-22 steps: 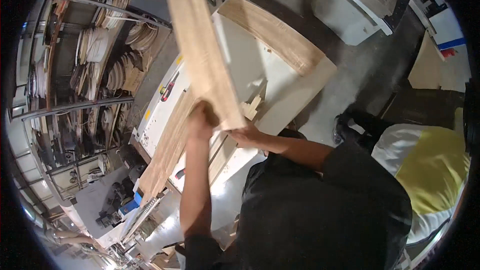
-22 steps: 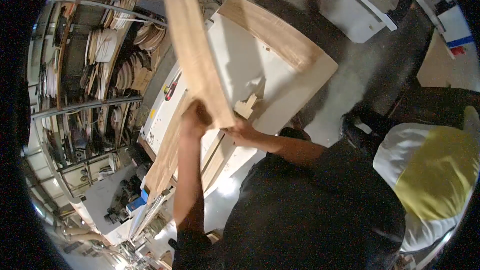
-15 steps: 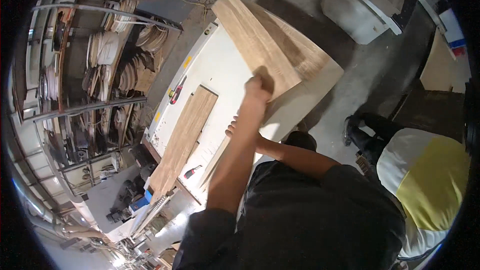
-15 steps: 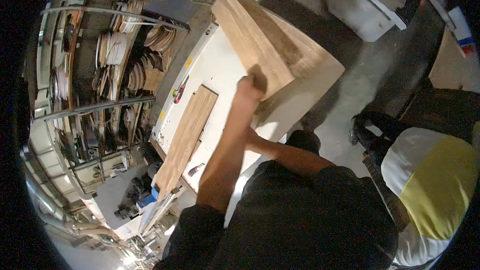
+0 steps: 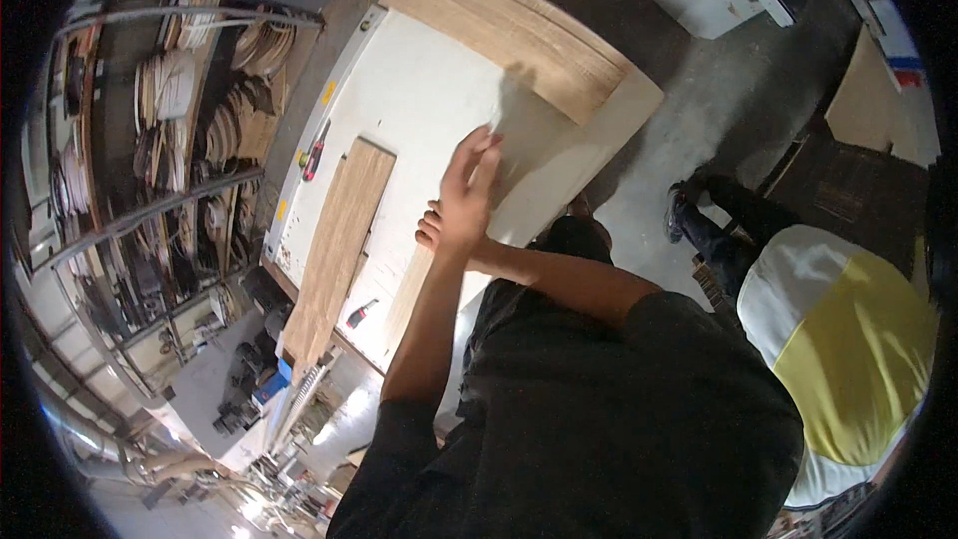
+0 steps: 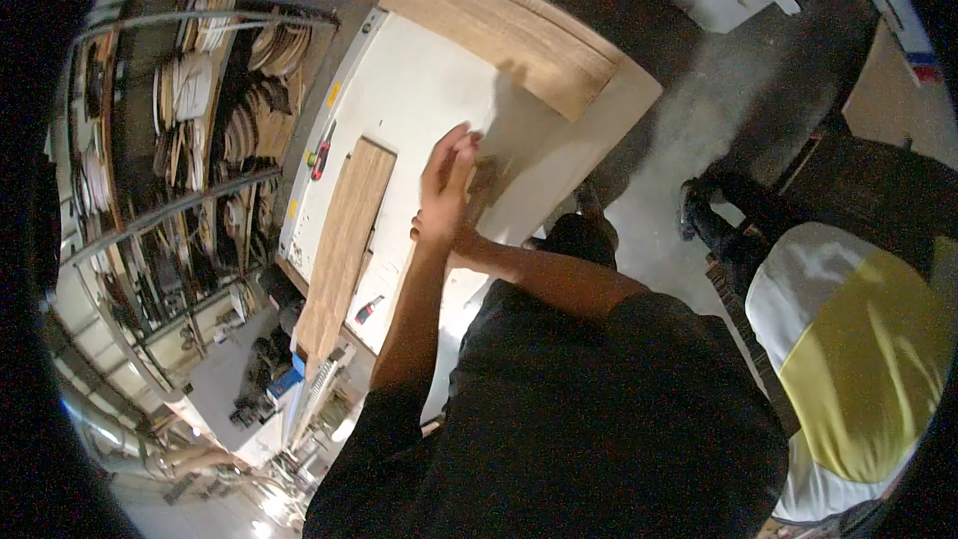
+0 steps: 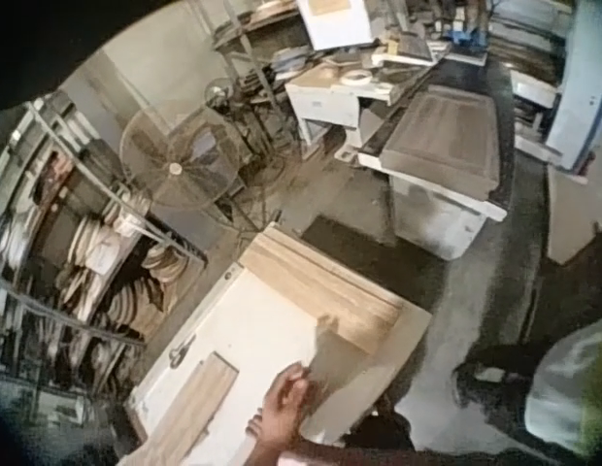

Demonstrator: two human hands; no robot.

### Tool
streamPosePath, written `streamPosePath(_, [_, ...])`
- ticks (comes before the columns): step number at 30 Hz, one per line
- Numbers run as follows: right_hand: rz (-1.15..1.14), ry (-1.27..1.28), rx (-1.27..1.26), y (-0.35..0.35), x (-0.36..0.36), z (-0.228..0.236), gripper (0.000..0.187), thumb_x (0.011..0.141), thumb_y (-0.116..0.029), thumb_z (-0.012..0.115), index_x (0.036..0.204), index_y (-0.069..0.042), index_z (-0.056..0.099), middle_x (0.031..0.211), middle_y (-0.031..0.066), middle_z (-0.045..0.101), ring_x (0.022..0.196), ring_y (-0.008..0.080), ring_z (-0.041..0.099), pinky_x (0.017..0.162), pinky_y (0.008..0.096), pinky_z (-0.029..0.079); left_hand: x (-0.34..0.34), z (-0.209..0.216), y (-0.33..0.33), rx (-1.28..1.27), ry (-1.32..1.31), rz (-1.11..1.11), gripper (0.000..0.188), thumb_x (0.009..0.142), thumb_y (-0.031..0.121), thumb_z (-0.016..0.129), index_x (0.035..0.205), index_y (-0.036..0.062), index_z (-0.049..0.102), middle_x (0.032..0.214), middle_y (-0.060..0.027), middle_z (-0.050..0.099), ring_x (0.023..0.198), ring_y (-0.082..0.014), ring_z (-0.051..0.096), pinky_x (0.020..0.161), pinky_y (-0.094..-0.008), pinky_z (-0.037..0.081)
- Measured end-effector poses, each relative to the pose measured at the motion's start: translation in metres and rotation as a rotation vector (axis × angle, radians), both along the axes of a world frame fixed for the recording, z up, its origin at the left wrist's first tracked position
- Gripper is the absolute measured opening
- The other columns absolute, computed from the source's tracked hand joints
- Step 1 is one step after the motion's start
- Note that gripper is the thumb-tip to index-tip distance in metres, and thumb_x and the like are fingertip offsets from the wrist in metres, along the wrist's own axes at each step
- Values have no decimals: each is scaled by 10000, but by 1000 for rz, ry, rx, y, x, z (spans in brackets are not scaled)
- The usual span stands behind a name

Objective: Feeding wood panels into an edge-banding machine and then using a hand scraper to clean the edges.

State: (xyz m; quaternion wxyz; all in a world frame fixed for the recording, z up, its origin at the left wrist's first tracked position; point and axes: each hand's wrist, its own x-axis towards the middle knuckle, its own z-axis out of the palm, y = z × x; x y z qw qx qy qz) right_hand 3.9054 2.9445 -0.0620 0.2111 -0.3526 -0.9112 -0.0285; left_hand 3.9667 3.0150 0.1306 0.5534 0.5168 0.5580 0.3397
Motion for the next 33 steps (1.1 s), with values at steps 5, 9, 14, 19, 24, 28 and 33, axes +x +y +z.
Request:
streamPosePath(5, [83, 371, -462, -12, 17, 29, 549, 915, -401, 698, 1319, -54, 565, 1207, 87, 577, 1201, 236, 539, 1151, 428, 370, -156, -8, -106, 254, 762, 0, 829, 818, 441, 887, 1430, -25, 577, 1333, -232, 668, 1242, -424, 625, 1076, -493, 491])
streamPosePath(9, [84, 97, -249, -3, 25, 43, 840, 648, -586, 870, 1301, -113, 634, 1227, 70, 614, 1246, 254, 531, 1247, 480, 266, -233, -31, -199, 85, 1284, -130, 1043, 711, 468, 952, 1498, -12, 465, 1381, -213, 613, 1291, -410, 562, 1137, -522, 417])
streamPosePath(14, [125, -147, -350, 0, 31, 106, 864, 651, -568, 902, 1332, -112, 629, 1270, 77, 607, 1276, 253, 514, 1243, 489, 263, -294, -71, -253, 158, 1146, 49, 818, 661, 370, 955, 1299, 19, 582, 1152, -162, 664, 1084, -412, 620, 945, -533, 486])
streamPosePath(19, [65, -352, -452, -18, -10, 109, 855, 758, -473, 871, 1440, -62, 560, 1389, 134, 581, 1363, 300, 491, 1271, 522, 228, -300, -67, -252, 173, 1112, 82, 821, 662, 411, 944, 1289, 22, 584, 1146, -176, 661, 1107, -414, 620, 1002, -519, 472])
streamPosePath(24, [118, -281, -479, -46, -40, 99, 676, 892, -292, 763, 1455, 3, 531, 1414, 196, 593, 1372, 354, 502, 1282, 572, 224, -321, -61, -248, 284, 906, 12, 817, 796, 614, 820, 1297, 2, 615, 1141, -199, 662, 1107, -407, 620, 1011, -505, 470])
streamPosePath(28, [118, -281, -384, -47, -35, 109, 647, 887, -442, 788, 1336, -1, 636, 1290, 167, 632, 1272, 335, 559, 1241, 571, 286, -399, -85, -223, 330, 901, 114, 909, 799, 579, 842, 1414, -34, 575, 1365, -284, 628, 1300, -471, 561, 1141, -535, 414])
streamPosePath(33, [146, -98, -323, -49, -37, 99, 784, 795, -604, 826, 1283, -13, 657, 1249, 165, 630, 1255, 344, 566, 1238, 588, 285, -514, -109, -175, 185, 1208, 185, 1414, 621, 693, 891, 1695, 96, 191, 1732, -221, 233, 1599, -458, 185, 1310, -558, 168])
